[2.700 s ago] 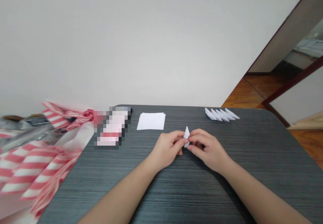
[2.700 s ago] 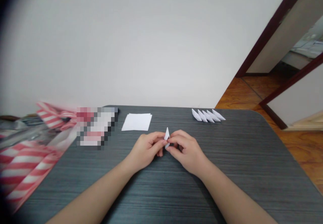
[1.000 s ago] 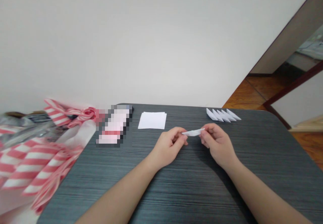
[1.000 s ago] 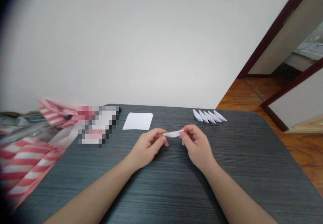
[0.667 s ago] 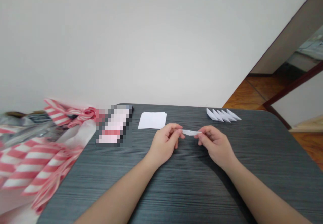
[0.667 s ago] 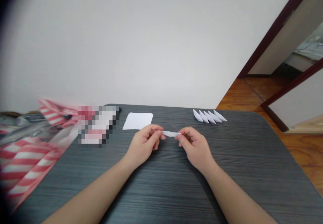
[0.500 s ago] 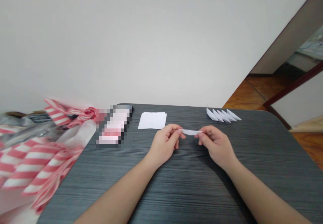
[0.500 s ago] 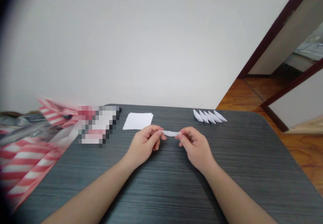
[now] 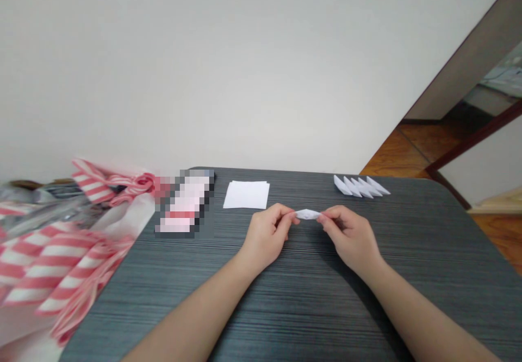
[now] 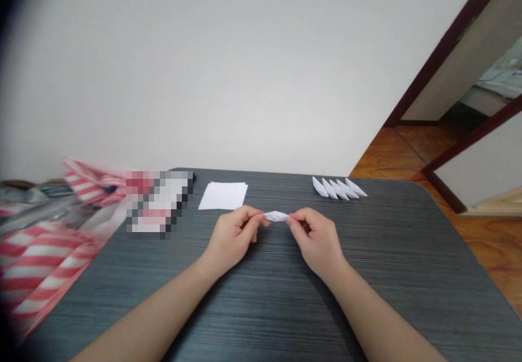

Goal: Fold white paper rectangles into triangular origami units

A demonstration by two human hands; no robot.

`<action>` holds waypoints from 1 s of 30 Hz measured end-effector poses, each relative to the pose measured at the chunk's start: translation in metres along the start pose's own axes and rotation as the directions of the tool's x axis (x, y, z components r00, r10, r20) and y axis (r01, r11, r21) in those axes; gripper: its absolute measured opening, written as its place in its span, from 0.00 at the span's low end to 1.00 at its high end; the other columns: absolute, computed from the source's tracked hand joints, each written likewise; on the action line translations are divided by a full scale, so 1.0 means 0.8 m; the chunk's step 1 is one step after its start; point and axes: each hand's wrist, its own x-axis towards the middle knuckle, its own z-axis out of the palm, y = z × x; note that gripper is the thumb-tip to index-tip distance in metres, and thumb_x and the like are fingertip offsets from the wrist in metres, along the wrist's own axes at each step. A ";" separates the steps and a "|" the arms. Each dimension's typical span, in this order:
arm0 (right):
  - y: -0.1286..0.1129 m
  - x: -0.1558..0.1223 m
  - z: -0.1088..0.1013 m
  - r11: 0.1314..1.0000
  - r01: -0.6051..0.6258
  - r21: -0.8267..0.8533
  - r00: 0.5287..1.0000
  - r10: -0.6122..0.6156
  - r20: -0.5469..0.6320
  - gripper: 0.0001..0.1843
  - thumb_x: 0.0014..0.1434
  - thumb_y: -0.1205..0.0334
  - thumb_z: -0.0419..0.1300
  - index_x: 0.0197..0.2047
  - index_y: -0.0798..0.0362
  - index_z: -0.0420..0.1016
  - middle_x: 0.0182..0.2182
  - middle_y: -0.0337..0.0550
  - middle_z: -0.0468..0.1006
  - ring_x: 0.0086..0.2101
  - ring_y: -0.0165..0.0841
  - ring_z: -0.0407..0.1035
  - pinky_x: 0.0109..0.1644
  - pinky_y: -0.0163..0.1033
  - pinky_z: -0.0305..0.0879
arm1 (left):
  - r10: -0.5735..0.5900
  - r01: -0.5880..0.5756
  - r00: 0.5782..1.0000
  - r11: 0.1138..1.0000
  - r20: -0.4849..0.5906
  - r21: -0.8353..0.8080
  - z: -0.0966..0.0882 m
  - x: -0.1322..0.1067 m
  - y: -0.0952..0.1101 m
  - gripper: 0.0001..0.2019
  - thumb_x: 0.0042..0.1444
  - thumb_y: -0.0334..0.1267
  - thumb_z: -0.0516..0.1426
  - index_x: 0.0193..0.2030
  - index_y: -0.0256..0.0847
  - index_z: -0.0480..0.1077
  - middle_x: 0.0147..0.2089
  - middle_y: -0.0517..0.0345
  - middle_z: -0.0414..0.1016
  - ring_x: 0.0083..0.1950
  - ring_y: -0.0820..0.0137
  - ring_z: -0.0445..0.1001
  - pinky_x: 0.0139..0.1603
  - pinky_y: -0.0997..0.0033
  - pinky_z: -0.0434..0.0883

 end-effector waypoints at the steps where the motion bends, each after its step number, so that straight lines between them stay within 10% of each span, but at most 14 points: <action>1: 0.000 0.000 0.000 1.000 0.017 -0.002 1.000 -0.017 0.004 0.07 0.62 0.60 0.61 0.35 0.52 0.77 0.29 0.41 0.79 0.29 0.34 0.72 0.35 0.38 0.66 | 0.013 -0.013 1.000 1.000 0.004 0.011 0.000 0.000 -0.001 0.11 0.64 0.38 0.53 0.37 0.40 0.76 0.21 0.65 0.72 0.21 0.76 0.69 0.25 0.77 0.64; 14: -0.003 0.004 -0.003 0.993 0.116 -0.018 0.990 -0.114 0.079 0.06 0.64 0.63 0.59 0.37 0.49 0.78 0.34 0.43 0.81 0.34 0.37 0.74 0.41 0.41 0.67 | 0.080 -0.081 0.996 0.996 0.051 0.023 -0.002 0.001 -0.002 0.11 0.64 0.39 0.53 0.38 0.40 0.76 0.23 0.63 0.73 0.23 0.74 0.70 0.27 0.77 0.65; 30: -0.004 0.001 -0.001 0.998 -0.068 -0.010 0.993 0.069 0.096 0.09 0.63 0.58 0.59 0.36 0.51 0.78 0.27 0.41 0.78 0.28 0.35 0.72 0.34 0.38 0.66 | 0.057 -0.054 0.996 0.998 0.068 -0.036 0.000 0.000 -0.004 0.10 0.65 0.41 0.53 0.40 0.41 0.73 0.35 0.57 0.79 0.29 0.72 0.72 0.28 0.76 0.66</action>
